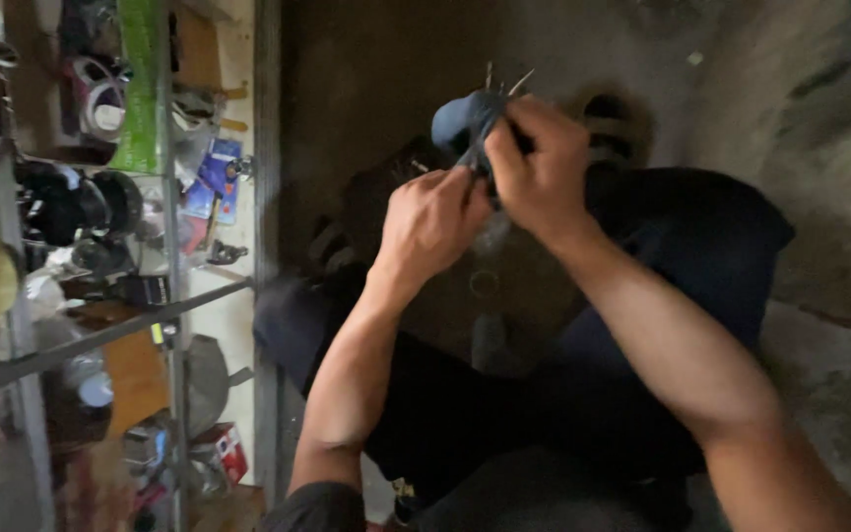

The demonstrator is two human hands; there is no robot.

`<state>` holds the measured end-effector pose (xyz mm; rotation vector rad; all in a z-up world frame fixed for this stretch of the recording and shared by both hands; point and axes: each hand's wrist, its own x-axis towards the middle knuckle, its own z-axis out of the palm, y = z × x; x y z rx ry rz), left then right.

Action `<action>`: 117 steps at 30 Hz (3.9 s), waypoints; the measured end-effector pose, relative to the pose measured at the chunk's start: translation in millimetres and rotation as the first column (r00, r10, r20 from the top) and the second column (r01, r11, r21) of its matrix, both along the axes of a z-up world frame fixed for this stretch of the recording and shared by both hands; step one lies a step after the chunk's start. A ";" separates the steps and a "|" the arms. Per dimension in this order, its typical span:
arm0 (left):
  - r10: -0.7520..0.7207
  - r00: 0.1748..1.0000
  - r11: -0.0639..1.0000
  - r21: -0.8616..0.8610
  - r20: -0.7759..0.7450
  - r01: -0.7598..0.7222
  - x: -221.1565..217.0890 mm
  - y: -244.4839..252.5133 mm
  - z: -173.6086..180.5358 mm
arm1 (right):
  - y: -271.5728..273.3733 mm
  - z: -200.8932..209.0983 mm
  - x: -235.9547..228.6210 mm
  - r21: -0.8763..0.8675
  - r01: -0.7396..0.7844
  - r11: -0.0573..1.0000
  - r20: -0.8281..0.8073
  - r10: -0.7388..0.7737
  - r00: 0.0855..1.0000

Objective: The person cleans a set of drill bits with a blue cloth in a workshop area.

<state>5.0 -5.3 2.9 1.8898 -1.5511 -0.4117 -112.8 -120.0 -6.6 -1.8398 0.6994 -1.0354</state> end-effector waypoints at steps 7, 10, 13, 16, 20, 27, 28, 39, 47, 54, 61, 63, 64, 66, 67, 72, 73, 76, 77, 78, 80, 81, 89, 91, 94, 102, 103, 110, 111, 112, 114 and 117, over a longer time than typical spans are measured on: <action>-0.056 0.985 0.998 0.025 -0.165 0.061 -0.7 -3.9 4.4 | -10.1 -7.9 -2.1 0.282 -0.094 0.955 0.113 0.064 0.992; 0.008 0.931 0.991 0.124 -0.364 0.040 -4.0 0.8 0.1 | -9.5 -28.3 -4.2 0.613 -0.258 0.746 0.277 0.103 0.955; 0.057 0.827 0.988 0.152 -0.559 0.034 1.2 1.8 -10.9 | -11.5 -16.3 0.1 0.731 -0.393 0.558 0.389 0.132 0.912; 0.015 0.667 0.994 0.084 -0.745 0.071 7.1 5.3 -21.2 | -7.5 -32.3 3.3 0.713 -0.428 0.556 0.405 0.172 0.898; 0.000 0.434 0.999 0.022 -0.901 0.047 14.0 11.0 -42.7 | -8.1 -0.3 -0.9 0.690 -0.539 0.483 0.423 0.334 0.842; -0.069 0.428 0.996 -0.085 -0.901 -0.017 9.8 6.6 -30.2 | -11.2 2.3 0.2 0.607 -0.482 0.632 0.256 0.418 0.871; 0.027 0.494 0.999 0.006 -0.869 -0.044 7.4 3.2 -25.4 | -12.8 -4.8 -0.5 0.490 -0.408 0.770 0.178 0.370 0.912; 0.256 0.898 0.956 -0.047 -0.358 -0.291 -9.3 -8.3 -0.6 | -10.9 -4.0 0.0 0.061 -0.151 0.987 0.014 0.150 0.989; 0.265 0.893 0.947 -0.075 -0.365 -0.311 0.9 -4.8 1.6 | -6.3 -29.0 12.6 0.439 -0.159 0.884 0.162 0.096 0.982; 0.307 0.883 0.940 -0.035 -0.354 -0.341 -0.4 -6.5 8.6 | -11.4 -27.0 7.1 0.440 -0.201 0.875 0.213 0.116 0.970; 0.242 0.907 0.959 -0.054 -0.344 -0.276 -4.3 -6.3 16.1 | -9.2 -4.0 2.9 0.323 -0.213 0.922 0.200 0.153 0.968; 0.248 0.896 0.963 -0.004 -0.368 -0.268 -6.7 -4.9 16.9 | -8.5 -9.8 0.5 0.250 -0.215 0.944 0.171 0.175 0.970; 0.240 0.891 0.967 0.011 -0.384 -0.256 -7.4 -4.2 17.2 | -6.9 -11.8 -0.1 0.268 -0.193 0.944 0.147 0.158 0.976; 0.228 0.889 0.970 0.015 -0.398 -0.242 -8.0 -5.6 18.4 | -8.4 -29.3 0.1 0.275 -0.172 0.946 0.128 0.141 0.982; 0.224 0.885 0.971 0.015 -0.409 -0.239 -7.1 -5.9 18.8 | -10.0 -45.2 1.8 0.465 -0.228 0.855 0.271 0.107 0.957; 0.159 0.881 0.976 -0.065 -0.445 -0.209 2.0 -1.3 0.7 | -19.2 -22.9 8.4 0.812 -0.418 0.408 0.520 -0.181 0.835; 0.202 0.798 0.971 0.006 -0.568 -0.241 2.7 -1.8 -2.0 | -17.7 -8.5 7.1 0.788 -0.503 0.355 0.570 -0.116 0.813; 0.225 0.691 0.966 0.068 -0.686 -0.247 7.8 -1.0 -3.9 | -8.3 -16.0 8.2 0.763 -0.554 0.334 0.586 0.005 0.810; 0.207 0.687 0.971 0.063 -0.697 -0.229 9.0 -2.0 -3.4 | -6.1 -27.0 8.3 0.767 -0.522 0.372 0.545 0.050 0.837; 0.201 0.691 0.972 0.053 -0.694 -0.230 9.0 -0.6 -9.0 | -5.3 -28.5 7.0 0.761 -0.527 0.378 0.550 0.056 0.833; 0.187 0.601 0.969 0.045 -0.777 -0.242 12.2 1.5 -20.5 | -4.2 -30.6 7.3 0.669 -0.425 0.610 0.363 0.230 0.903; 0.175 0.608 0.970 0.030 -0.774 -0.241 13.4 0.9 -21.8 | -5.3 -22.4 7.6 0.657 -0.429 0.620 0.367 0.234 0.900; 0.191 0.777 0.978 0.045 -0.600 -0.205 9.5 -0.1 -3.7 | 1.5 3.2 3.2 0.319 -0.198 0.927 0.037 0.196 0.980; 0.193 0.780 0.976 0.032 -0.595 -0.217 5.2 -1.8 -4.6 | 0.7 -3.6 5.3 0.308 -0.178 0.935 0.000 0.187 0.982; 0.217 0.817 0.971 0.032 -0.534 -0.237 1.2 -1.7 -5.0 | 3.6 -11.2 6.8 0.262 -0.121 0.957 -0.077 0.145 0.986; 0.282 0.810 0.955 0.072 -0.515 -0.288 6.3 -6.0 -23.1 | -6.7 -24.0 11.5 0.429 -0.210 0.878 -0.007 0.236 0.972; 0.249 0.796 0.961 0.038 -0.552 -0.274 6.7 -6.2 -22.1 | -6.0 -17.7 11.6 0.429 -0.232 0.873 0.016 0.250 0.968; 0.298 0.761 0.944 0.057 -0.576 -0.326 6.3 -8.6 -23.7 | -6.4 -32.5 16.1 0.390 -0.233 0.891 0.017 0.246 0.969; 0.300 0.759 0.942 0.057 -0.578 -0.329 6.1 -7.9 -23.8 | -6.1 -29.8 14.7 0.389 -0.235 0.891 0.015 0.249 0.968; 0.286 0.756 0.947 0.052 -0.589 -0.318 6.1 -7.2 -24.4 | -5.8 -27.5 13.6 0.340 -0.231 0.912 0.010 0.242 0.970; 0.281 0.748 0.948 0.050 -0.601 -0.315 6.7 -6.3 -20.9 | -6.7 -34.7 13.0 0.292 -0.235 0.927 0.004 0.244 0.970; 0.193 0.840 0.963 -0.067 -0.508 -0.262 8.0 -3.4 -12.1 | -8.6 -51.7 14.5 0.677 -0.288 0.677 0.224 0.184 0.957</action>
